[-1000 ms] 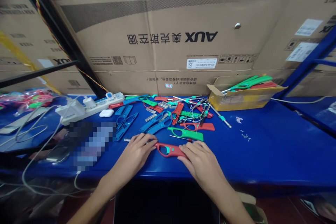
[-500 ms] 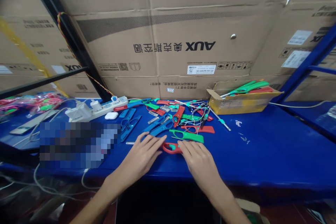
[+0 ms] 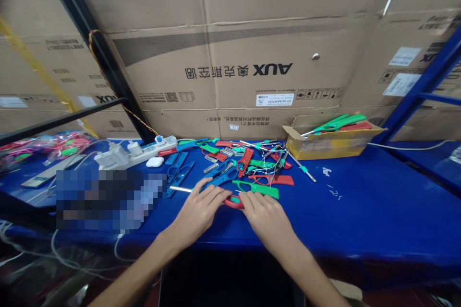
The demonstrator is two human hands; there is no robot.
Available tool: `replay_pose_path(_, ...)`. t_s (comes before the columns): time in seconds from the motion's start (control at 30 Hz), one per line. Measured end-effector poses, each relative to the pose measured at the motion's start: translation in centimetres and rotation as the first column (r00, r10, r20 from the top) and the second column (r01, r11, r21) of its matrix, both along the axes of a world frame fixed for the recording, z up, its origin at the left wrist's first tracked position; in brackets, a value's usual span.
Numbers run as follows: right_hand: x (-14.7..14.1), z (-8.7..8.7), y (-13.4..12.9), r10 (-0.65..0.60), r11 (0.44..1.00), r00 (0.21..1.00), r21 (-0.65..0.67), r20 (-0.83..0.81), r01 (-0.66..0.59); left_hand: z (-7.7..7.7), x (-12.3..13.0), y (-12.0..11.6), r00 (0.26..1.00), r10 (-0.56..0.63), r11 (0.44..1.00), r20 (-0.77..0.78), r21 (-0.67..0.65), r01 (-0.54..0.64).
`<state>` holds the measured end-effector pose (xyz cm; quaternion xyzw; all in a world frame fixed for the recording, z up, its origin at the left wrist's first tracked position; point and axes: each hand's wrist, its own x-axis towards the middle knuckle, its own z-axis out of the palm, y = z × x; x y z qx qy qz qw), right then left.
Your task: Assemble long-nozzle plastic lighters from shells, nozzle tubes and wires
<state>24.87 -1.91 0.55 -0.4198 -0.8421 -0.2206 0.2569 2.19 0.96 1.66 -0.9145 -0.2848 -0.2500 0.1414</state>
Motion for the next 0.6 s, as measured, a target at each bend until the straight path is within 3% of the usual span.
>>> replay_pose_path(0.2,-0.4,-0.7,0.3,0.018,0.997,0.997,-0.077,-0.081,-0.024,-1.1,0.4,0.4,0.999,0.000,1.000,-0.033,-0.022,-0.001)
replay_pose_path(0.3,0.5,-0.4,0.0,0.069,0.992,0.988,-0.091,-0.140,-0.082,-0.9,0.0,0.4,0.998,-0.040,0.995,0.041,-0.089,0.044)
replay_pose_path(0.43,2.9,0.0,-0.2,0.033,0.990,0.975,-0.130,-0.218,-0.063,-0.3,-0.5,0.9,0.991,0.031,0.992,0.128,-0.126,-0.015)
replay_pose_path(0.6,4.6,-0.2,-0.3,-0.005,0.992,0.981,-0.123,-0.193,-0.020,-0.3,0.3,0.7,0.999,0.038,0.992,0.011,-0.118,-0.037)
